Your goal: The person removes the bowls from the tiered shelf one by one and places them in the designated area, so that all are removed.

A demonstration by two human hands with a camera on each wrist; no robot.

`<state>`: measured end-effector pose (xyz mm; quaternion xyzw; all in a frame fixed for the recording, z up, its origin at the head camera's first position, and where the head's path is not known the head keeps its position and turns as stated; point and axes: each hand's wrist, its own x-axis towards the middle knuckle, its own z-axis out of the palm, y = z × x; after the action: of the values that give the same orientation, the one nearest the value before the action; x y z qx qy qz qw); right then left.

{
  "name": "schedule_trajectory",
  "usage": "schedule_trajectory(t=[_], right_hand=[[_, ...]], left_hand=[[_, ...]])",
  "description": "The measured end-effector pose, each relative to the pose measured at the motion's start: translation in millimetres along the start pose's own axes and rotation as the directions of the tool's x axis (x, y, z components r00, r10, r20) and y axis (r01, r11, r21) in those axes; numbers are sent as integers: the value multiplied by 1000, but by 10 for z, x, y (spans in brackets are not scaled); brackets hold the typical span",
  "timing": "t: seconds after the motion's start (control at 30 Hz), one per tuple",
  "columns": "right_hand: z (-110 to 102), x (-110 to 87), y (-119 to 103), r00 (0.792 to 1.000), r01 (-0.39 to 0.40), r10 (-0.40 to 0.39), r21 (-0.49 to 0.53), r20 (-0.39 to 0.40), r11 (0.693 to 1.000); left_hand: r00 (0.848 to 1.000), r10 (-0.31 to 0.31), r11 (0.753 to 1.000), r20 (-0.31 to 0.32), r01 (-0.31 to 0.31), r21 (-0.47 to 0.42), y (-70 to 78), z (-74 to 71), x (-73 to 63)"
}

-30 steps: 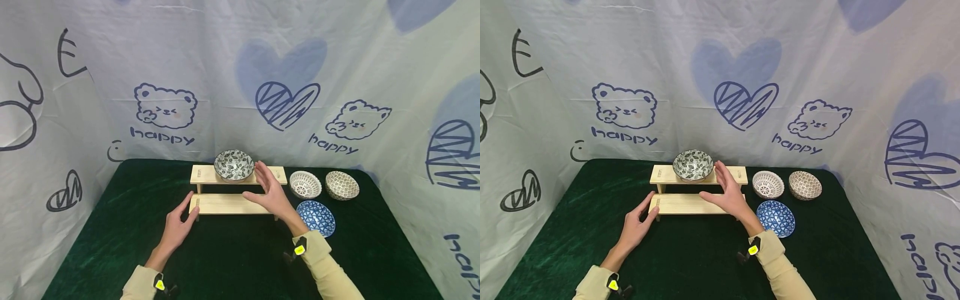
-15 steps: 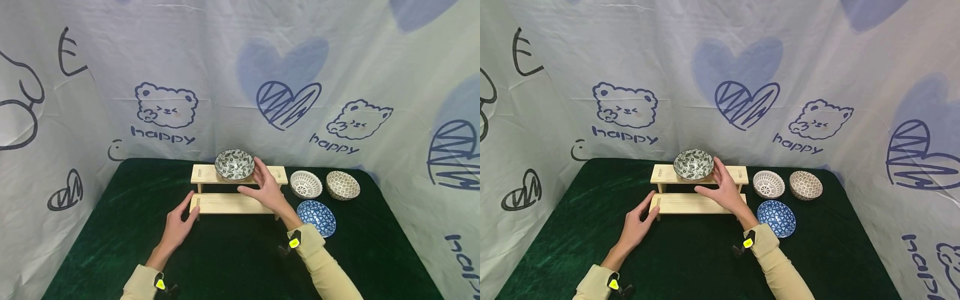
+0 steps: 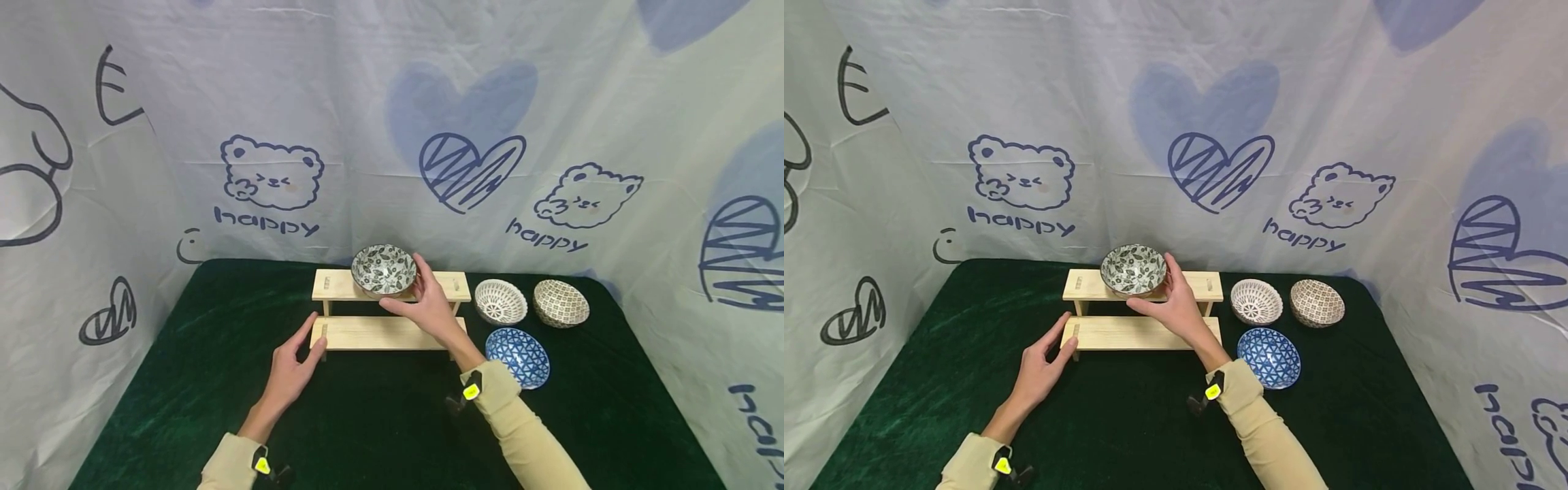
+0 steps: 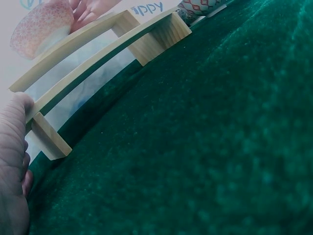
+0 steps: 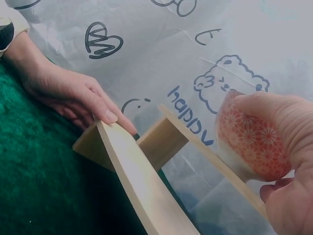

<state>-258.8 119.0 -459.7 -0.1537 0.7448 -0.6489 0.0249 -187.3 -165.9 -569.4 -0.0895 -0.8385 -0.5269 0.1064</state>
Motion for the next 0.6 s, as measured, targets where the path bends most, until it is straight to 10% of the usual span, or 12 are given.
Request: schedule_trajectory(t=[0.6], right_hand=[[88, 88, -5, 999, -4, 3, -18, -54, 1000]], left_hand=[[1000, 4, 1000, -1, -4, 0, -11, 12, 8]])
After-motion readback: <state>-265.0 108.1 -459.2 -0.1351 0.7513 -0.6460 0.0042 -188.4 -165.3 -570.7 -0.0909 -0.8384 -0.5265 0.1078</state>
